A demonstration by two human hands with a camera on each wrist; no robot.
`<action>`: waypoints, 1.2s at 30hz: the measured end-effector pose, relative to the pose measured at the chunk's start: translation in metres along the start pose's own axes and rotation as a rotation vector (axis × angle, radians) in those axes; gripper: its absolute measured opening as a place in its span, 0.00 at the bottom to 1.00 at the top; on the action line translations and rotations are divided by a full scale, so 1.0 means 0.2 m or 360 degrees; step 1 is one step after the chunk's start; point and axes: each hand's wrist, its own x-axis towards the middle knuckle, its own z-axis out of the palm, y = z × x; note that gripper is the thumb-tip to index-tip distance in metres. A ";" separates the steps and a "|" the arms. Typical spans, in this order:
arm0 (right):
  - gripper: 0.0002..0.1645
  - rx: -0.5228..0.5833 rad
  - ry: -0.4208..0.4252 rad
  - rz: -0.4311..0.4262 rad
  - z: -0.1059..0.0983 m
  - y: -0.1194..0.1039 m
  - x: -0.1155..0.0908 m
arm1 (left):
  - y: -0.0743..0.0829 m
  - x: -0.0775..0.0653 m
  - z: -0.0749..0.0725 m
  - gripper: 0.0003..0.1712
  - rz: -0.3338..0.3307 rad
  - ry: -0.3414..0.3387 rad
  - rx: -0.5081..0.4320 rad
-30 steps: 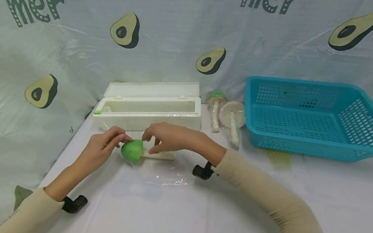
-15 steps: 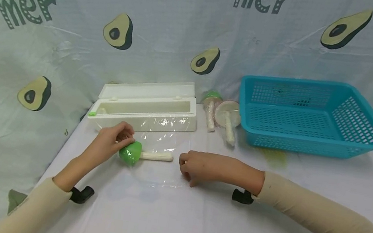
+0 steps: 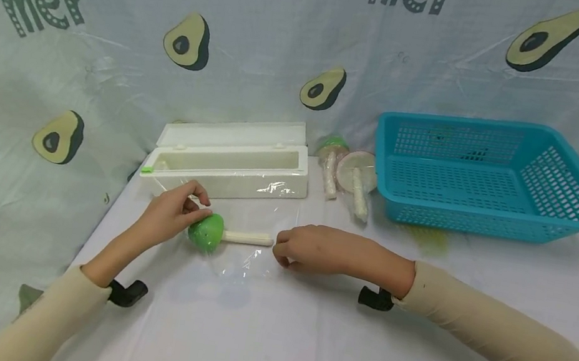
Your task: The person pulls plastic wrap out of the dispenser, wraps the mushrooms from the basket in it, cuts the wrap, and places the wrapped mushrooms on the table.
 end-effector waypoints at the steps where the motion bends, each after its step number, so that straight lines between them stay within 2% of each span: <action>1: 0.05 -0.0003 0.0037 0.0010 -0.01 -0.01 0.01 | 0.01 0.00 -0.01 0.08 -0.0029 -0.0031 -0.0018; 3: 0.05 -0.0019 0.0160 0.0028 -0.03 -0.02 0.02 | 0.03 0.00 -0.04 0.08 -0.0078 -0.0101 -0.0048; 7: 0.03 0.0008 0.0542 0.0164 -0.06 0.00 0.04 | 0.06 0.01 -0.09 0.07 -0.0135 -0.0228 -0.0031; 8: 0.03 0.0056 0.0617 0.0209 -0.07 0.02 0.04 | 0.07 0.02 -0.10 0.07 -0.0137 -0.0253 -0.0011; 10: 0.02 0.0207 0.0678 0.0302 -0.09 0.04 0.06 | 0.07 0.04 -0.11 0.07 -0.0135 -0.0287 0.0025; 12: 0.01 0.0422 0.0633 0.0378 -0.10 0.06 0.08 | 0.07 0.05 -0.11 0.08 -0.0142 -0.0314 0.0064; 15: 0.02 0.0757 0.0514 0.0405 -0.08 0.08 0.13 | 0.08 0.06 -0.10 0.09 -0.0136 -0.0308 0.0110; 17: 0.03 0.0918 0.0484 0.0400 -0.06 0.09 0.17 | 0.08 0.06 -0.09 0.09 -0.0115 -0.0277 0.0162; 19: 0.03 0.1003 0.0497 0.0387 -0.05 0.10 0.21 | 0.09 0.06 -0.08 0.09 -0.0086 -0.0229 0.0202; 22: 0.03 0.1002 0.0537 0.0386 -0.02 0.11 0.27 | 0.11 0.06 -0.07 0.10 -0.0052 -0.0174 0.0239; 26: 0.02 0.0875 0.0491 0.0345 0.02 0.11 0.32 | 0.11 0.04 -0.08 0.12 0.0020 -0.0205 0.0203; 30: 0.16 0.0747 0.0366 0.0301 0.04 0.11 0.34 | 0.09 0.00 -0.13 0.07 0.0155 -0.0362 0.0154; 33: 0.27 0.0694 0.0264 0.0331 0.04 0.12 0.34 | 0.08 -0.03 -0.17 0.17 0.0244 -0.0504 0.0168; 36: 0.28 0.0631 0.0212 0.0345 0.05 0.12 0.35 | 0.07 -0.08 -0.19 0.28 0.0294 -0.0586 0.0181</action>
